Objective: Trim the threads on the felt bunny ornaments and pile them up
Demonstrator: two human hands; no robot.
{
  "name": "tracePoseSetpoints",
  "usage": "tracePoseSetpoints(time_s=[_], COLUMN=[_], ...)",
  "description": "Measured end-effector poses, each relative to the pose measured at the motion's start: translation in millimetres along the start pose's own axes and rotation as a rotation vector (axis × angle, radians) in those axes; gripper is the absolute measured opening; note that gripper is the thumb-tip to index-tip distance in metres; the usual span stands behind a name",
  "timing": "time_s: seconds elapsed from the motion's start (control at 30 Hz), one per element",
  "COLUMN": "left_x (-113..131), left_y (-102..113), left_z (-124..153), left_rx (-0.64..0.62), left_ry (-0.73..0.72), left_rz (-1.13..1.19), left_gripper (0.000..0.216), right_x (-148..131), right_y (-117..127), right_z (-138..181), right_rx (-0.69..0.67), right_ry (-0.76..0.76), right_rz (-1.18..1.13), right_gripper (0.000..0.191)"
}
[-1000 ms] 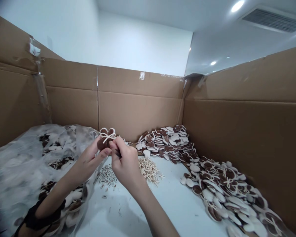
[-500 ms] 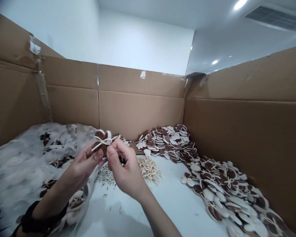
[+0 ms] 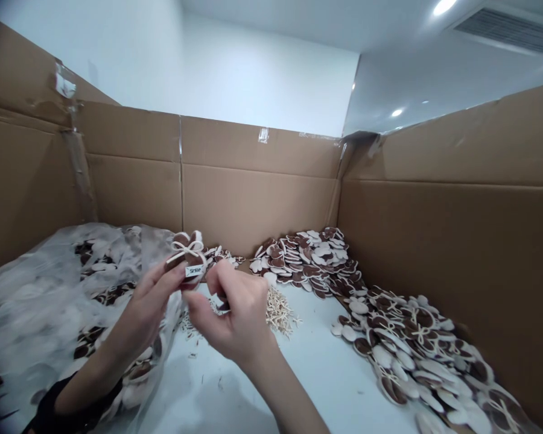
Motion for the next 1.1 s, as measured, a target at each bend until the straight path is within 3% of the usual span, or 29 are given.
tracePoseSetpoints(time_s=[0.17, 0.3, 0.43, 0.6, 0.7, 0.77, 0.93, 1.1], left_x=[16, 22, 16, 7, -3, -7, 5, 21], left_y=[-8, -7, -4, -10, -15, -14, -8, -10], left_z=[8, 11, 7, 9, 14, 16, 16, 16], left_rx=[-0.002, 0.032, 0.063, -0.1, -0.205, -0.21, -0.047, 0.038], left_ry=[-0.168, -0.233, -0.156, -0.065, 0.044, 0.095, 0.0, -0.165], left_rz=[-0.319, -0.364, -0.408, -0.121, 0.069, 0.11, -0.055, -0.28], left_gripper=[0.02, 0.019, 0.021, 0.025, 0.028, 0.032, 0.028, 0.021], right_x=[15, 31, 31, 21, 19, 18, 11, 2], right_y=[-7, -19, -28, -28, -28, -26, -6, -5], right_z=[1, 6, 7, 5, 9, 12, 12, 5], right_rx=[-0.018, -0.067, -0.194, -0.209, -0.148, -0.09, 0.078, 0.036], right_ry=[-0.132, -0.273, -0.26, -0.208, -0.259, -0.281, -0.178, -0.043], right_rz=[0.043, -0.101, -0.077, -0.209, -0.389, -0.43, -0.199, 0.018], right_gripper=[0.051, 0.043, 0.026, 0.037, 0.043, 0.043, 0.039, 0.044])
Point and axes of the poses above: each hand's wrist, its own z-axis away from the middle knuckle, its own y-axis out of the back of the hand, x = y × z, the point moved 10 cm from there along -z, towards the middle knuckle, and after that the axes turned 6 degrees about y, right-handed, at the moved point
